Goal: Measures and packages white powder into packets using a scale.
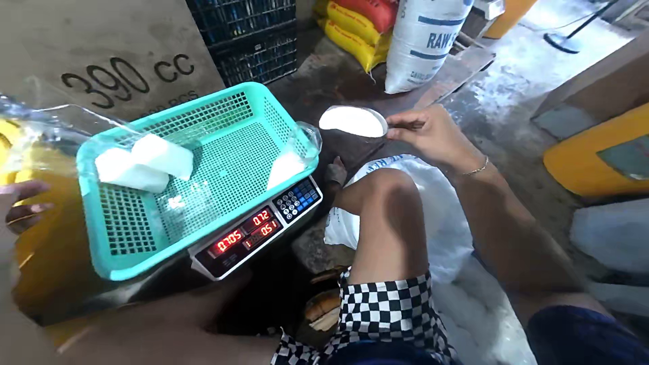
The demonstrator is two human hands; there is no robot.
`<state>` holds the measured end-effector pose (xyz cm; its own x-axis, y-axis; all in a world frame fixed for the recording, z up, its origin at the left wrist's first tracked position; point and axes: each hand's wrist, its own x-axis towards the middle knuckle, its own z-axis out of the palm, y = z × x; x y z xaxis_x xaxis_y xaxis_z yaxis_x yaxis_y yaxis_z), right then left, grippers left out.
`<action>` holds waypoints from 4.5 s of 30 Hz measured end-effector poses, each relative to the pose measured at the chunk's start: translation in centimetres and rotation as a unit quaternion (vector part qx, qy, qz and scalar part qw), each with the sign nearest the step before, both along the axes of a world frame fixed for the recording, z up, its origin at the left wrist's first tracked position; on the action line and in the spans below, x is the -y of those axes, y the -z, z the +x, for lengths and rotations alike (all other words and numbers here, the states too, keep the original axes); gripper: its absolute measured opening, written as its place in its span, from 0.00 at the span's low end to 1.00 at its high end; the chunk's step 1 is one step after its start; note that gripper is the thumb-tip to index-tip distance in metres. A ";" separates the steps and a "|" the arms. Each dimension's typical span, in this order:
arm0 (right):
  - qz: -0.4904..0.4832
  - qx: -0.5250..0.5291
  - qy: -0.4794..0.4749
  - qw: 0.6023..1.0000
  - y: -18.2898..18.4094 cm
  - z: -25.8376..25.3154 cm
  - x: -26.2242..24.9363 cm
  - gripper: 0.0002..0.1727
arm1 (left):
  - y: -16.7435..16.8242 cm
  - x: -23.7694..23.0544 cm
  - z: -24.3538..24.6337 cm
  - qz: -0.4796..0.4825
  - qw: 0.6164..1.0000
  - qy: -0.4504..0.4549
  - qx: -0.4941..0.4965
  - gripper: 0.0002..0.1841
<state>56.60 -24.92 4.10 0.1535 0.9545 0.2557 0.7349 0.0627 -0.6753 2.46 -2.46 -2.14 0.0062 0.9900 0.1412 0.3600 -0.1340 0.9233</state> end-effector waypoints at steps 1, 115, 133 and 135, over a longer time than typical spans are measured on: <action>-0.004 0.034 -0.015 0.999 -0.7 -0.5 -0.6 0.10 | 0.7 -0.5 -0.3 -0.003 1.000 -0.011 -0.005 0.17; 0.124 -0.077 -0.135 0.980 0.1 -14.1 -5.6 0.09 | -2.8 1.1 13.5 -0.025 0.934 0.311 -0.174 0.06; -0.139 -0.220 -0.263 0.929 2.6 -16.3 -13.7 0.01 | -2.5 1.6 11.7 0.053 0.988 0.143 0.012 0.05; -0.156 -0.212 -0.265 0.928 2.5 -16.0 -13.4 0.01 | -2.3 1.3 11.3 0.050 0.993 0.111 0.003 0.06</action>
<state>40.63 -11.55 1.55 -0.3339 0.9423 -0.0217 0.3203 0.0918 -0.9429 13.75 -3.77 0.11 0.2208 0.9454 0.2398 0.3056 -0.3005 0.9035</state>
